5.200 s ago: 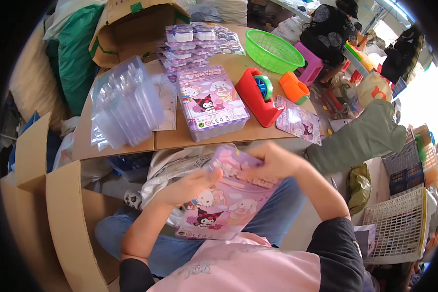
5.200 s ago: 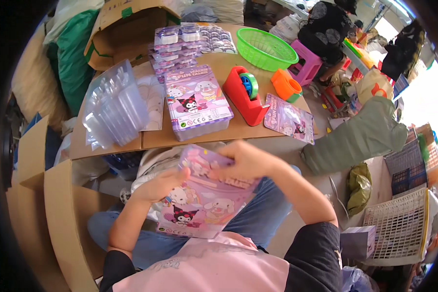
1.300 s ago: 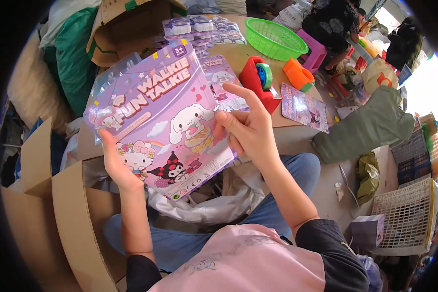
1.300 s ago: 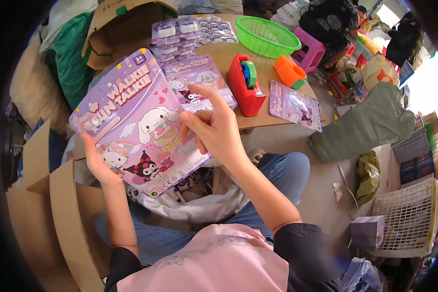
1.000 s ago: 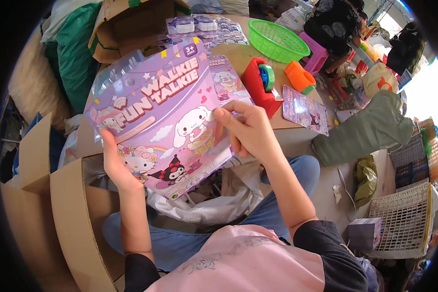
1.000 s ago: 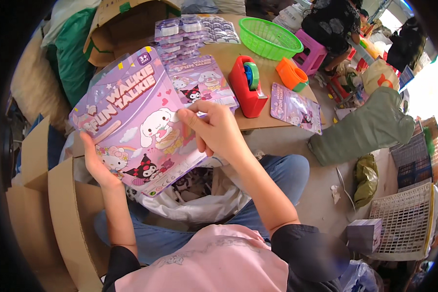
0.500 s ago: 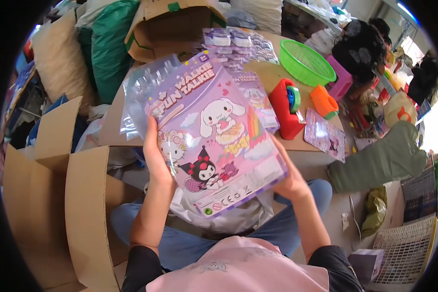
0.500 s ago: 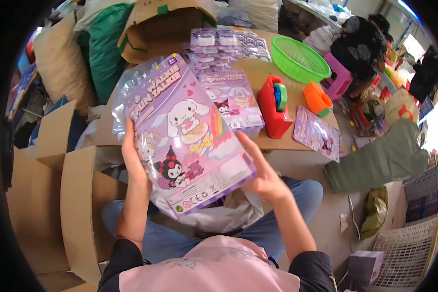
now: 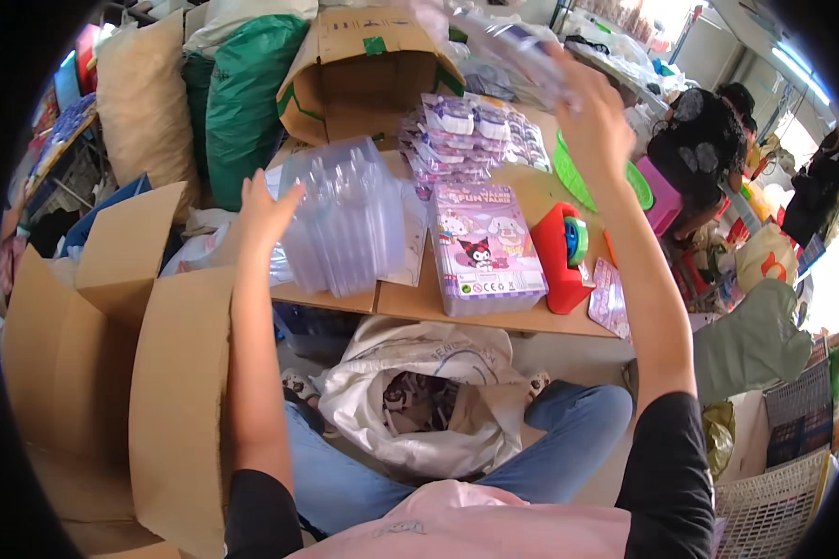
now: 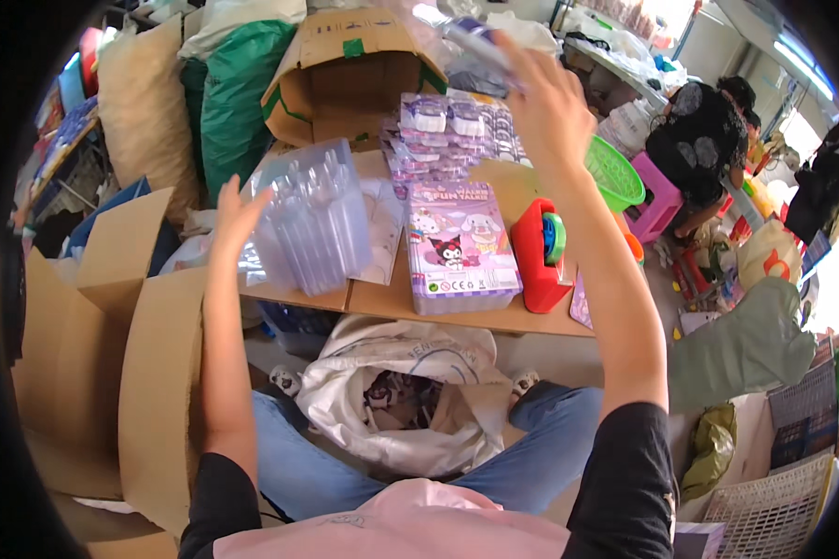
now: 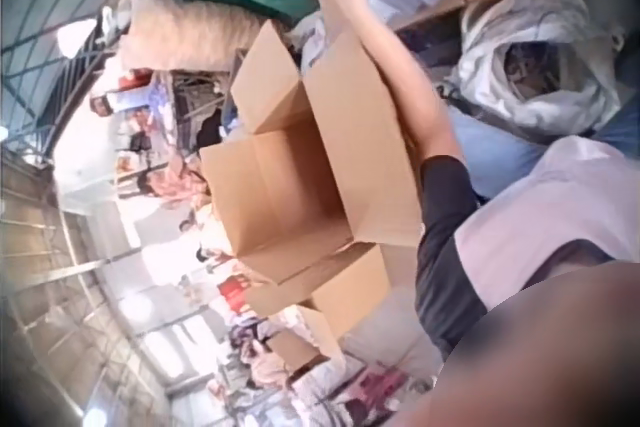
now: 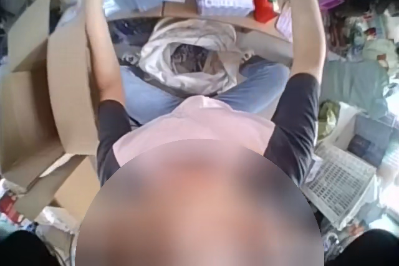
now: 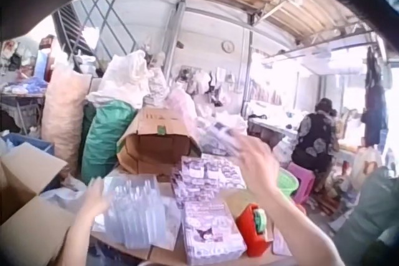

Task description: Packaging toy walkie-talkies into plastic blister packs and card backings.

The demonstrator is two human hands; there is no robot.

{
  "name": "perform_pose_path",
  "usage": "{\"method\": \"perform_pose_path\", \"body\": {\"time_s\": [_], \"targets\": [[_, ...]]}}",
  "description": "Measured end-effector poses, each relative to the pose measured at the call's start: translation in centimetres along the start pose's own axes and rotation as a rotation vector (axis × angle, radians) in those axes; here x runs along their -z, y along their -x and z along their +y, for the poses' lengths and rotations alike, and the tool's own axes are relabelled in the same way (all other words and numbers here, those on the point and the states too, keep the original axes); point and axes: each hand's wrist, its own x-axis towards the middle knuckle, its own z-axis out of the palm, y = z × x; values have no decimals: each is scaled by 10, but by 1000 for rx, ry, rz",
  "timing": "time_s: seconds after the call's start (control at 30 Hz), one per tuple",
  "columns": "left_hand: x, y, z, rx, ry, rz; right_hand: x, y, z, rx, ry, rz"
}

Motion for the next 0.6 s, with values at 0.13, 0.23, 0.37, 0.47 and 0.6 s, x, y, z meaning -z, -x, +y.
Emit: {"method": "perform_pose_path", "body": {"time_s": [0.13,0.23,0.37,0.47,0.6], "targets": [[4,2,20,119,-201,-194,-98,-5,9,215,257,-187],[17,21,51,217,-219,-210,-137,11,7,316,412,-243],[20,15,48,77,-165,-50,-162,31,-7,213,291,-348],[15,10,34,-21,-267,81,-155,38,-14,108,158,-459],[19,0,40,268,-394,-353,-119,39,-22,19,-17,-274]]}}
